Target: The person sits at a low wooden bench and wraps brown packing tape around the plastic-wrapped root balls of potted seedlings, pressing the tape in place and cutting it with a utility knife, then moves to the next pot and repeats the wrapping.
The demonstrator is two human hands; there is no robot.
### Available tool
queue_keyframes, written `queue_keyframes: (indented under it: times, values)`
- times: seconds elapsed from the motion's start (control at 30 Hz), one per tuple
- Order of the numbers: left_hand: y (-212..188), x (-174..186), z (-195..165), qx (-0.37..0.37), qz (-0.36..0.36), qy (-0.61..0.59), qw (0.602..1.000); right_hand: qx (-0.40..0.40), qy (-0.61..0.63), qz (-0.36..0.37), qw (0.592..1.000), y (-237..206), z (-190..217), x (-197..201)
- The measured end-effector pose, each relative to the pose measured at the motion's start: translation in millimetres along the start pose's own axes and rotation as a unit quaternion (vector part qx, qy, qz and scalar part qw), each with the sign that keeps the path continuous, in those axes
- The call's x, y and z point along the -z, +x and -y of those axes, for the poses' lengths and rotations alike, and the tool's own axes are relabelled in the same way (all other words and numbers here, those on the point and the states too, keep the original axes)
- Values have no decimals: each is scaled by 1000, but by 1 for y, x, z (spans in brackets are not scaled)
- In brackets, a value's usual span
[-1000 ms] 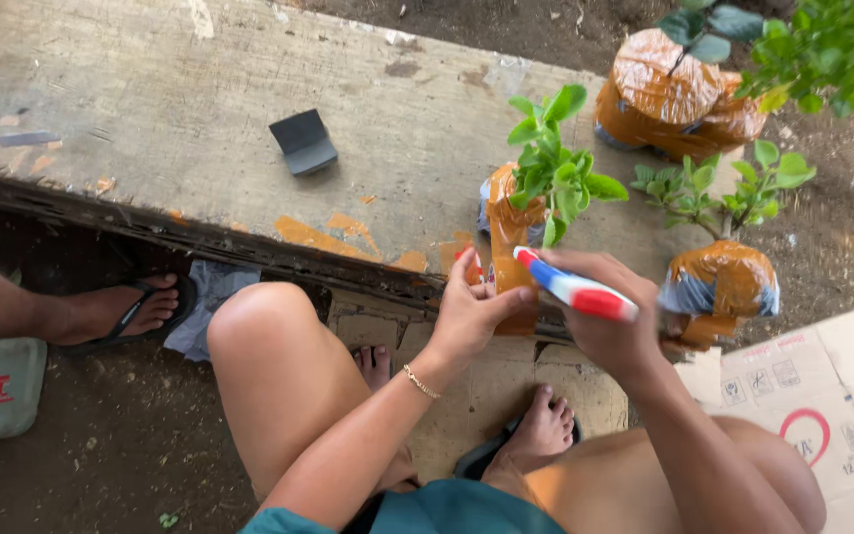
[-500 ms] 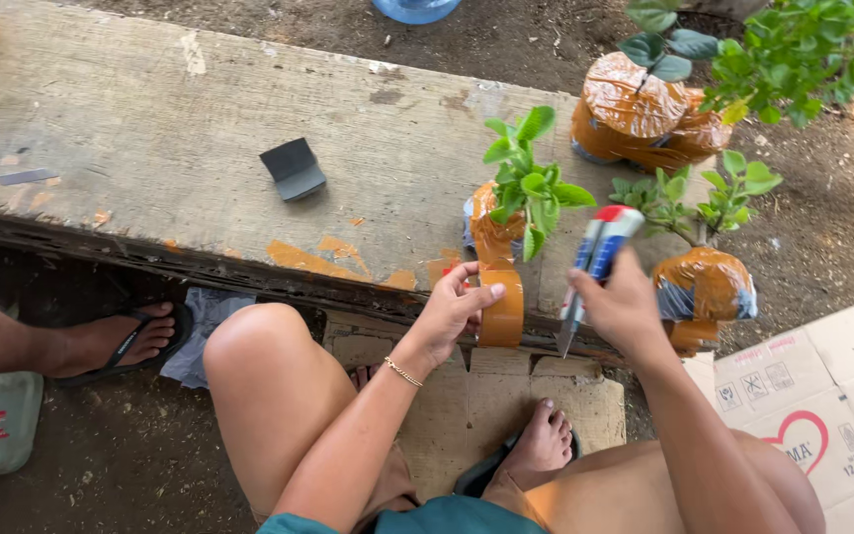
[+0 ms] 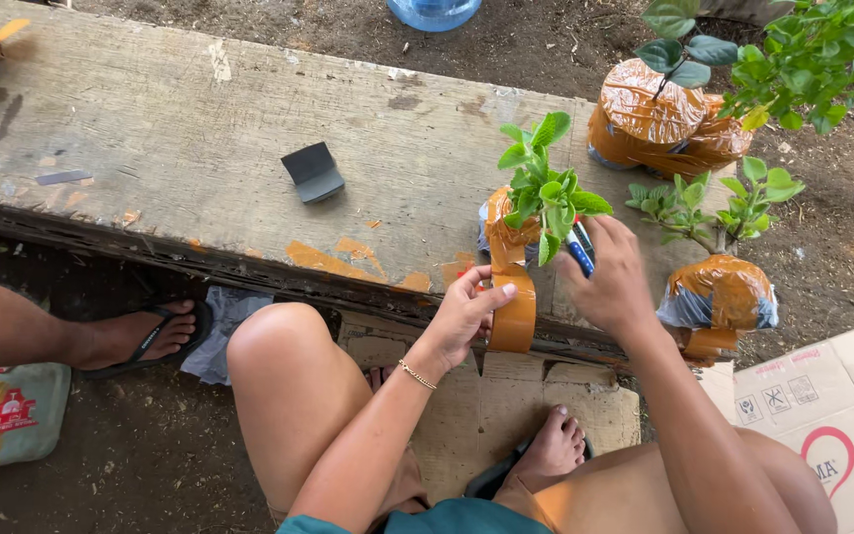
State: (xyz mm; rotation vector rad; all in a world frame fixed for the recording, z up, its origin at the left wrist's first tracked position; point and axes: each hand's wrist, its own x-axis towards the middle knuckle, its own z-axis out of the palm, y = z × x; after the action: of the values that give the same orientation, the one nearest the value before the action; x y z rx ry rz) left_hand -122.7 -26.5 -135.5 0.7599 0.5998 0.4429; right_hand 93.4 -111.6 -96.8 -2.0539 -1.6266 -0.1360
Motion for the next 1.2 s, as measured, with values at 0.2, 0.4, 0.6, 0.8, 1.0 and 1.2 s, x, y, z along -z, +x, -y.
queue_keyframes:
  times: [0.2,0.4,0.6,0.8,1.0,1.2]
  values:
    - [4,1,8,2,-13,-12,1000,-153,313,45,936,27,43,-12]
    - [6,1,7,-1,-8,-17,1000,-55,229,15,972,46,66,-8]
    - [8,0,8,-15,-1,-22,1000,-9,207,-25,978,53,74,-7]
    - [14,5,11,-18,-8,-6,1000,-38,73,3,997,58,70,-13]
    - [19,27,0,56,98,90,989,-67,217,55,972,56,62,-18]
    - [2,31,-13,89,173,113,974,31,214,-56,975,51,58,-30]
